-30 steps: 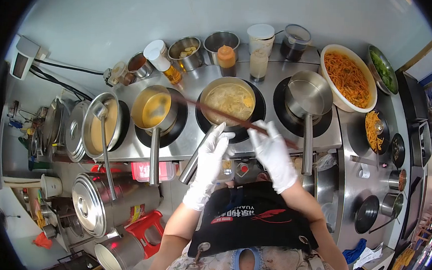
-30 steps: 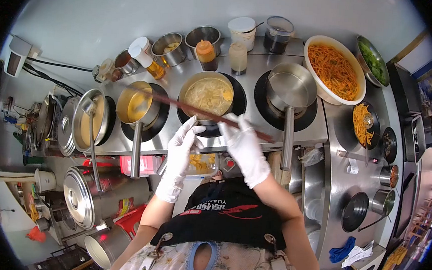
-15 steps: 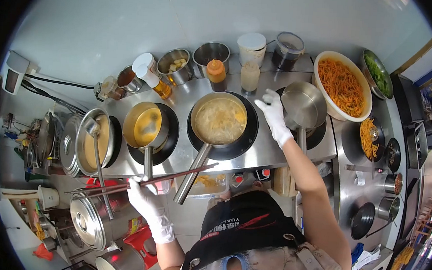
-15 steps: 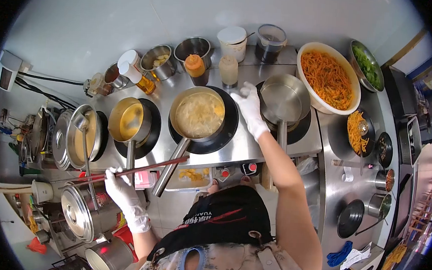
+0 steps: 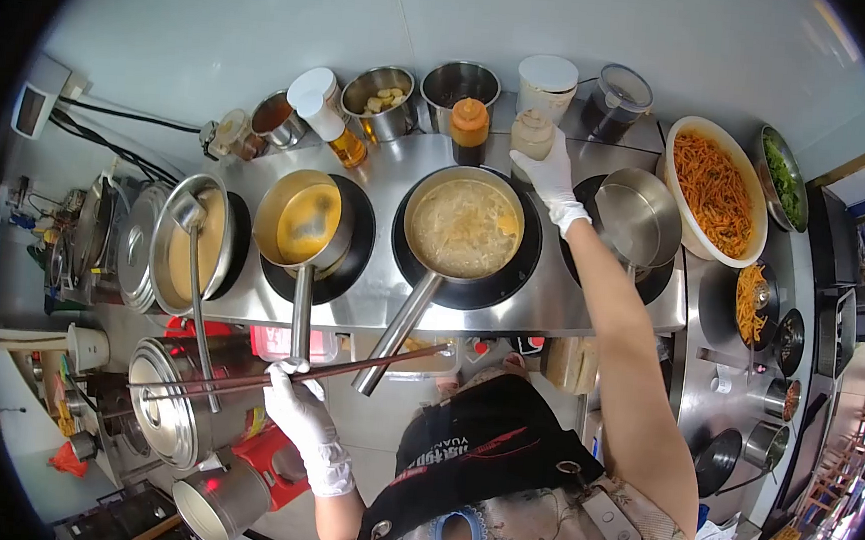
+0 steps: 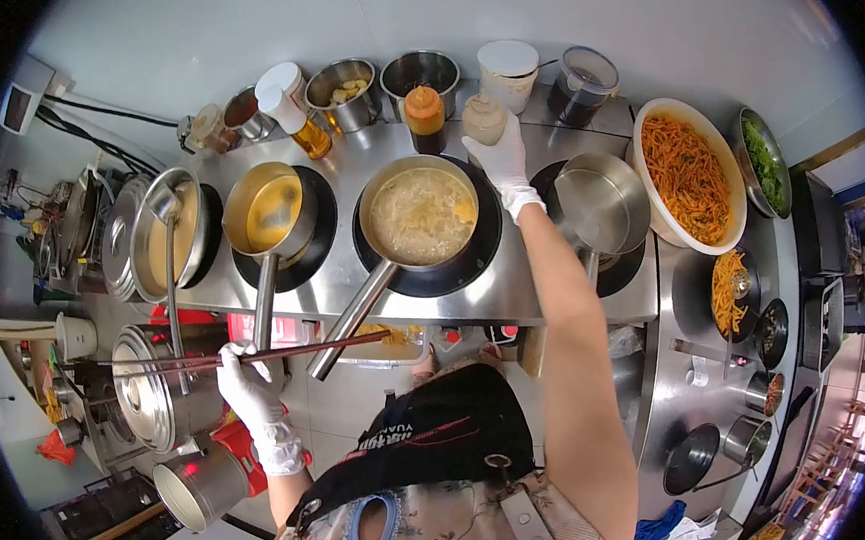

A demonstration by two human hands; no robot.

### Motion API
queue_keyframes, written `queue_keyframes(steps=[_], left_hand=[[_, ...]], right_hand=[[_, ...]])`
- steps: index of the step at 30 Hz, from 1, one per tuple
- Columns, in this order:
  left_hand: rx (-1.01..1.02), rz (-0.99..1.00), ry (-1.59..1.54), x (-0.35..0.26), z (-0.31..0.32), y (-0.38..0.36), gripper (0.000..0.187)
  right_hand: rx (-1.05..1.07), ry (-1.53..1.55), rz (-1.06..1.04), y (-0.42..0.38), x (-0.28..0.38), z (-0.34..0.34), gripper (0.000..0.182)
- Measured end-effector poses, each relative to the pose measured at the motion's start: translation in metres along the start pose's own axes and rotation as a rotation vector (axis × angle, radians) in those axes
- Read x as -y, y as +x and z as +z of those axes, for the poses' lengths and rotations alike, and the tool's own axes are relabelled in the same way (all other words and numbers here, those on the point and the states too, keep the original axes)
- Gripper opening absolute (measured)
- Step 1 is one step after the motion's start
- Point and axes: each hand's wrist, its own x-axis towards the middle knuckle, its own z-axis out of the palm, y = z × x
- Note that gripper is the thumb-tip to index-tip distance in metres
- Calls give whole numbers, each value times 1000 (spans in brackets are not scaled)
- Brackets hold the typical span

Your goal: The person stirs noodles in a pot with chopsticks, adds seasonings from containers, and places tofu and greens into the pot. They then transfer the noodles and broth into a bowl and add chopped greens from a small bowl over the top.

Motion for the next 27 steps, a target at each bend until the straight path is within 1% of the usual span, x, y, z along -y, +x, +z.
queue_keyframes(steps=[1,3,4,5,7,8,9,11,12,14,15,17,21,23,24,26,27], left_hand=[[-26,-2,-34,3,1,1,24],[1,-27,-89,5,5,1,24],[16,-24,-69,4,7,1,24],[80,-5,-86,10,4,5,24],[108,-30,-76,9,9,2,24],[101,-27,-87,9,13,0,25],[122,-20,-110,11,13,0,25],[148,-31,-116,9,15,-3,26],[150,-30,-119,9,15,-4,26],[183,-11,-115,10,14,-4,27],[184,-11,-116,11,13,-4,27],[194,16,-99,12,9,-3,28],[179,18,-72,16,3,-1,28],[160,15,-88,17,3,0,28],[157,16,-88,17,2,0,28],[138,12,-63,18,2,1,28],[136,13,-64,17,2,1,28]], right_hand=[[11,-3,2,-6,21,-10,78],[253,-235,-79,-18,65,-30,73],[298,-468,-202,-23,75,-35,74],[301,-470,-200,-25,80,-40,74],[525,-923,-415,-29,89,-49,72],[512,-1027,-543,-35,93,-55,67],[509,-1032,-542,-39,96,-58,67],[562,-1226,-713,-43,100,-64,54],[560,-1229,-714,-44,99,-65,54],[524,-1350,-824,-46,95,-65,40],[524,-1351,-823,-46,93,-66,40],[527,-1396,-862,-45,94,-66,34],[556,-1402,-812,-43,97,-70,32],[545,-1313,-794,-41,89,-74,40],[545,-1311,-797,-41,85,-77,40],[560,-1125,-633,-40,83,-81,54],[560,-1123,-636,-38,82,-80,54]])
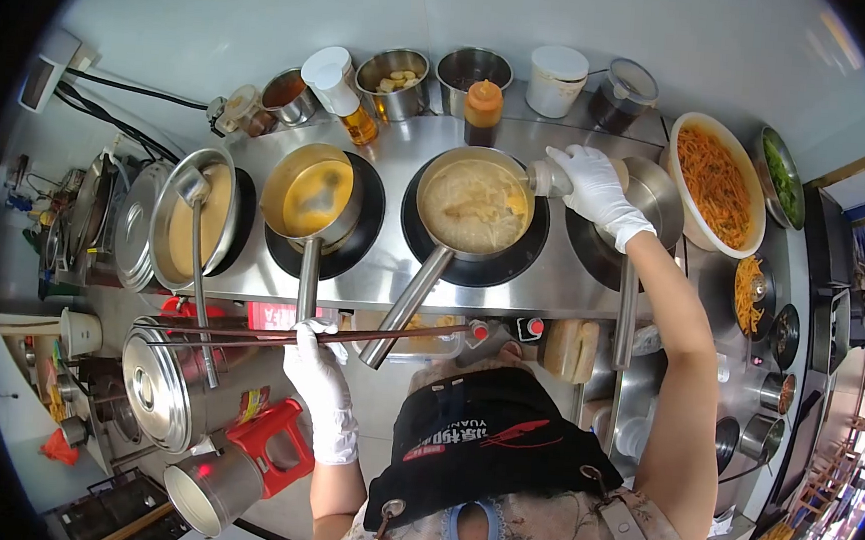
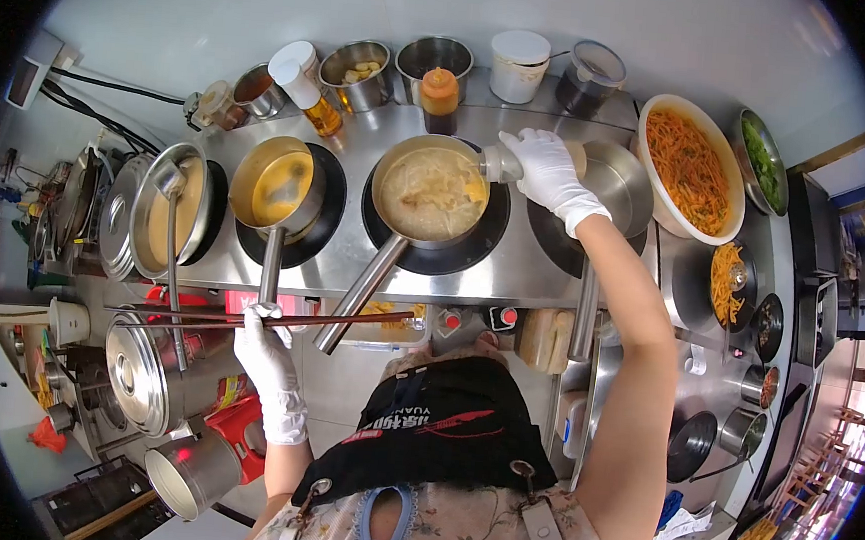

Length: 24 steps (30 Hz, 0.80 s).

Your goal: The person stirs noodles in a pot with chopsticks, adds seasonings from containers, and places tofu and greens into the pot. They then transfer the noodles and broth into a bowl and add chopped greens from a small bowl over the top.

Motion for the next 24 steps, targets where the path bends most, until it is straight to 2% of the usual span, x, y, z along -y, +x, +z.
queue_keyframes(steps=[2,3,5,6,8,9,13,15,19,21,22,23,24], left_hand=[[-14,-2,-9,-3,2,0,27],[-14,-1,-9,-3,2,0,27],[-43,6,3,-3,3,1,26],[-41,8,3,-3,4,2,26],[-68,4,25,-4,6,2,26],[-18,-14,43,-3,-1,2,25],[-19,4,29,-1,0,1,26],[-24,10,20,-3,5,0,25],[-72,-27,-1,-2,3,-1,22],[-69,-34,-62,0,0,1,22],[-80,-28,-72,1,-2,4,22],[-74,-20,-74,2,-4,6,23],[-70,-16,-72,2,-8,7,23]], right_hand=[[-11,394,176,5,-3,6,67],[-13,394,175,9,-5,10,67],[-141,1075,394,21,-11,23,70],[-144,1075,395,30,-16,36,70],[-378,1372,504,49,-30,75,73],[-444,1399,572,58,-32,85,75],[-602,1358,634,84,-35,120,76],[-695,1289,731,96,-31,135,78],[-687,1162,770,95,-30,147,76],[-722,1272,941,82,-14,137,68],[-724,1091,1007,73,2,124,59],[-862,1202,892,66,26,106,50],[-759,1167,833,59,49,74,39]])
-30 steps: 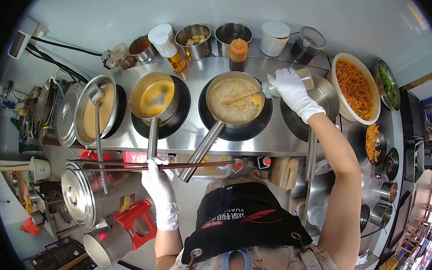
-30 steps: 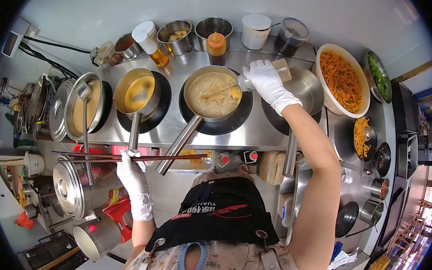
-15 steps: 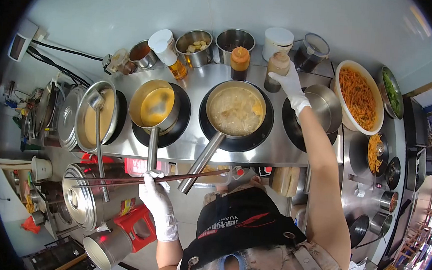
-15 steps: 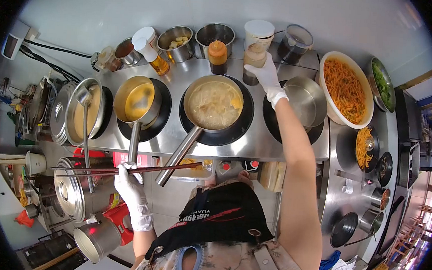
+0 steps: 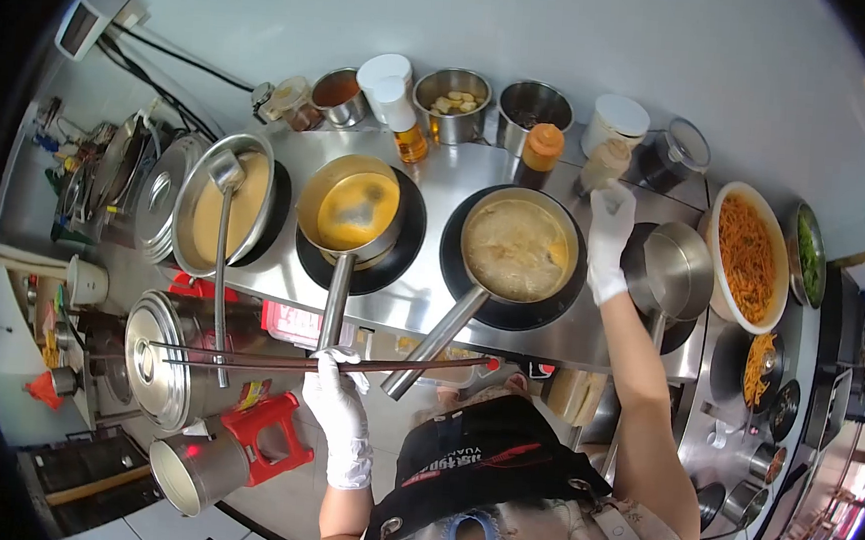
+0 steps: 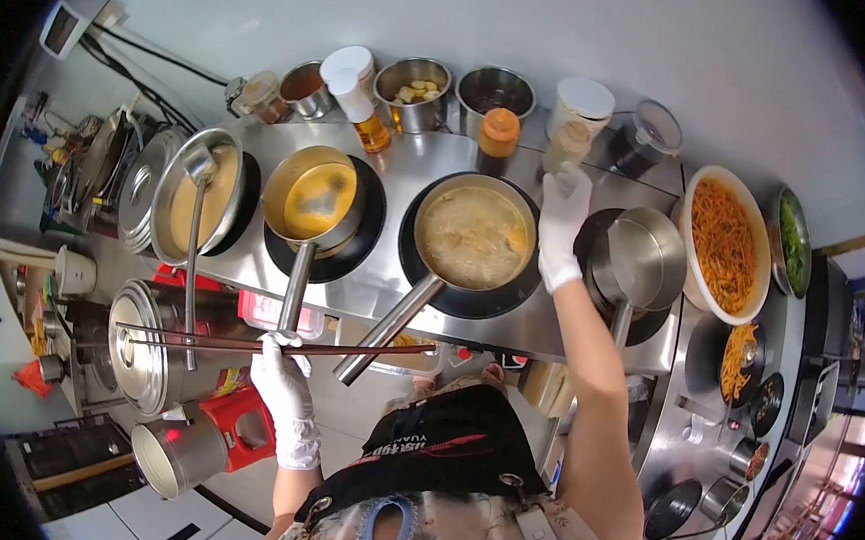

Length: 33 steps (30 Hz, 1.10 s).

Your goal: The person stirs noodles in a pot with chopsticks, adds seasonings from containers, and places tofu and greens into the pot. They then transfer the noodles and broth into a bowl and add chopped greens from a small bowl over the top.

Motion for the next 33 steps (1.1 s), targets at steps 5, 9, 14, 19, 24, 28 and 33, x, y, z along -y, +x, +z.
queue_keyframes(steps=[5,9,14,19,24,28,33], left_hand=[[-33,-26,28,-16,-5,6,26],[-44,-9,7,-26,-17,11,25],[-97,-40,23,-34,-34,10,26],[-52,-26,-27,-30,-51,11,22],[-57,-26,-27,-33,-55,14,23],[-10,-12,-17,-33,-54,22,20],[107,-26,-56,-33,-32,29,22]], right_hand=[[639,78,-7,-44,82,80,28],[710,139,-4,-35,87,198,61],[499,-15,-220,-14,61,320,91],[474,150,0,-18,56,350,74],[444,310,72,-17,93,286,51],[514,373,-128,-12,159,173,36],[634,235,-88,-12,191,34,34]])
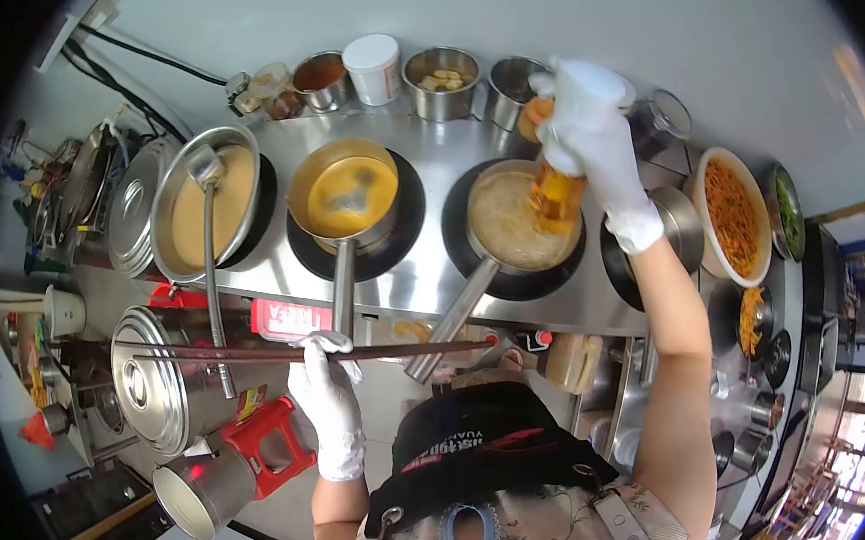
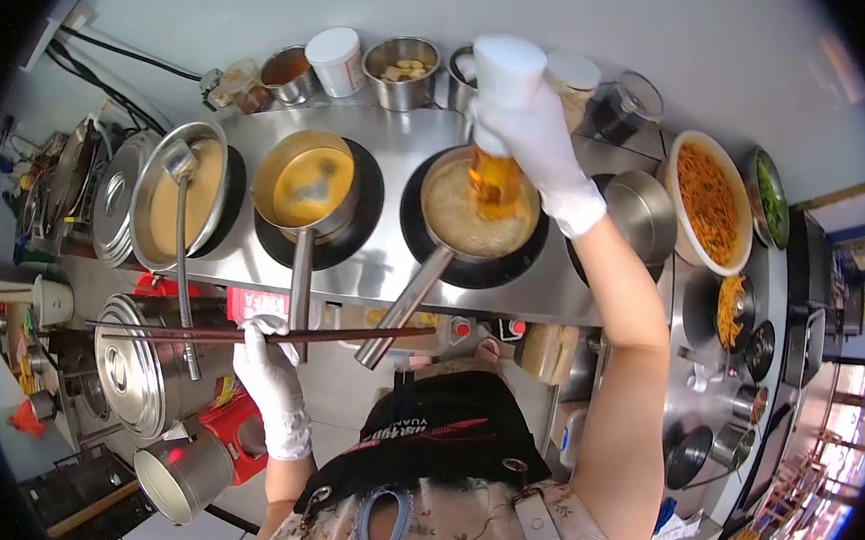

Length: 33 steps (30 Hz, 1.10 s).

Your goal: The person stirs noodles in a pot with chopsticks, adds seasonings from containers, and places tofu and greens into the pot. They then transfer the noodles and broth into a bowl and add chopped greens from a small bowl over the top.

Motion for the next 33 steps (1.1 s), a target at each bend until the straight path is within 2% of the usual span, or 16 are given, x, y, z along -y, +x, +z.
queue_keyframes(steps=[1,3,5,8,9,11,15,18,20,22,26,28,30,31,33], left_hand=[[28,15,-4,2,4,1,22],[89,20,-21,7,9,0,23],[112,18,-25,8,17,-3,22],[145,14,-22,9,24,-9,21],[157,9,-10,9,24,-11,21],[158,20,-4,13,21,-12,21],[149,0,-11,6,21,-17,23],[126,2,-22,8,15,-16,23],[110,13,-9,5,12,-15,23],[88,22,6,4,7,-13,23],[24,11,-23,3,-1,-8,23],[5,4,-39,3,-4,-4,23],[-3,-2,-43,2,-7,-2,23],[-2,-12,-47,2,-8,-1,23],[-8,-9,-51,0,-10,-1,23]], right_hand=[[-11,-9,5,-18,-4,-13,34],[59,3,205,-64,-9,-28,38],[38,-37,400,-105,-47,-44,41],[92,-221,471,-144,-86,-52,43],[116,-212,562,-153,-95,-56,42],[113,-167,588,-159,-98,-51,40],[68,-212,568,-167,-121,-48,33],[32,-341,512,-169,-129,-47,42],[-58,-322,504,-162,-105,-39,44],[-19,-192,403,-150,-83,-39,36],[58,-109,242,-94,-9,-21,40],[65,-90,166,-60,4,1,39],[-47,94,12,-27,7,38,39],[-67,31,42,-11,4,54,39],[1,96,134,26,-50,76,37]])
